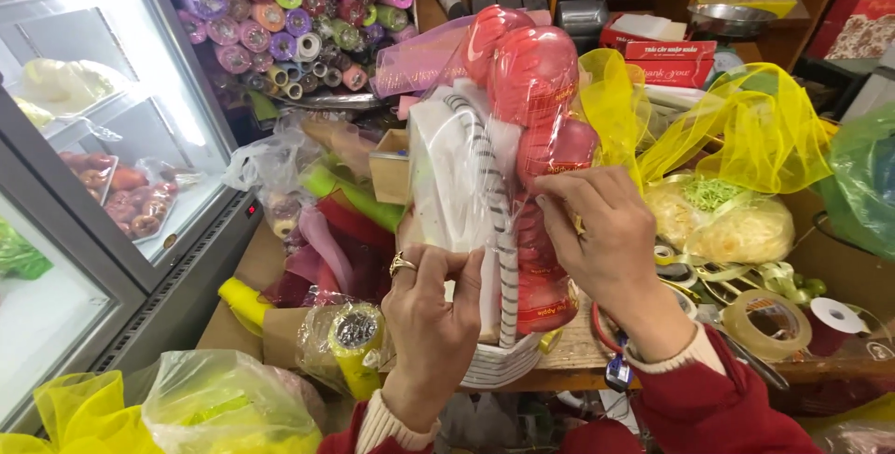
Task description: Wrapping a gift basket of fruit with plastic film and securing it with tape.
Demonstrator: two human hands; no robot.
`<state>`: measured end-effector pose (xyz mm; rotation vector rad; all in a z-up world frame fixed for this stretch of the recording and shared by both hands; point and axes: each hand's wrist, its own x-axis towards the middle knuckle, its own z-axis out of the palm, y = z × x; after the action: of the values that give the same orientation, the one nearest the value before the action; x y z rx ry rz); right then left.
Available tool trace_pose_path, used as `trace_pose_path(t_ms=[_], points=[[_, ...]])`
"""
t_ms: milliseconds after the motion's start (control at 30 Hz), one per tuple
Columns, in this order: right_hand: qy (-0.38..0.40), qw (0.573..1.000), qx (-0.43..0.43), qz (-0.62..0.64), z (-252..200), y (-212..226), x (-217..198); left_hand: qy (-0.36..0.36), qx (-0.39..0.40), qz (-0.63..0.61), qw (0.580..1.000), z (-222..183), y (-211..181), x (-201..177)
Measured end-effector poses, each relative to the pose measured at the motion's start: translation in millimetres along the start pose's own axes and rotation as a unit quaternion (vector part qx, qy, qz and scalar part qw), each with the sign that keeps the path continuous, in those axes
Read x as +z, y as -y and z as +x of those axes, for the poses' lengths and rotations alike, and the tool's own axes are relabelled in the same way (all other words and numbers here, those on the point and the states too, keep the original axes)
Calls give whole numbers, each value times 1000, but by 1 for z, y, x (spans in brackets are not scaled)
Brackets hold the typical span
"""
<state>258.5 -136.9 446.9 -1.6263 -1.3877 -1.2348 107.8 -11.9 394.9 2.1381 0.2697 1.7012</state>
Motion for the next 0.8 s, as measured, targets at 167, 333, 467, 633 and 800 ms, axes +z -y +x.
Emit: trace_pose_path(t_ms=[167,333,467,633,800], points=[[-3,1000,28,5,-13,3,12,2,-23,0,1000,-1,-1,-3],[-49,998,23,-15,-10,20,19,-2,-7,-17,1000,-1,-4,-9],[-6,1000,2,-12,6,16,19,8,-5,-17,1000,0,-8,-12],[-47,998,52,1,1,23,14,2,-14,-17,1000,-2,-9,-13],[-22,996,68,-46,-14,25,46,6,-12,12,1000,-12,-5,-8]])
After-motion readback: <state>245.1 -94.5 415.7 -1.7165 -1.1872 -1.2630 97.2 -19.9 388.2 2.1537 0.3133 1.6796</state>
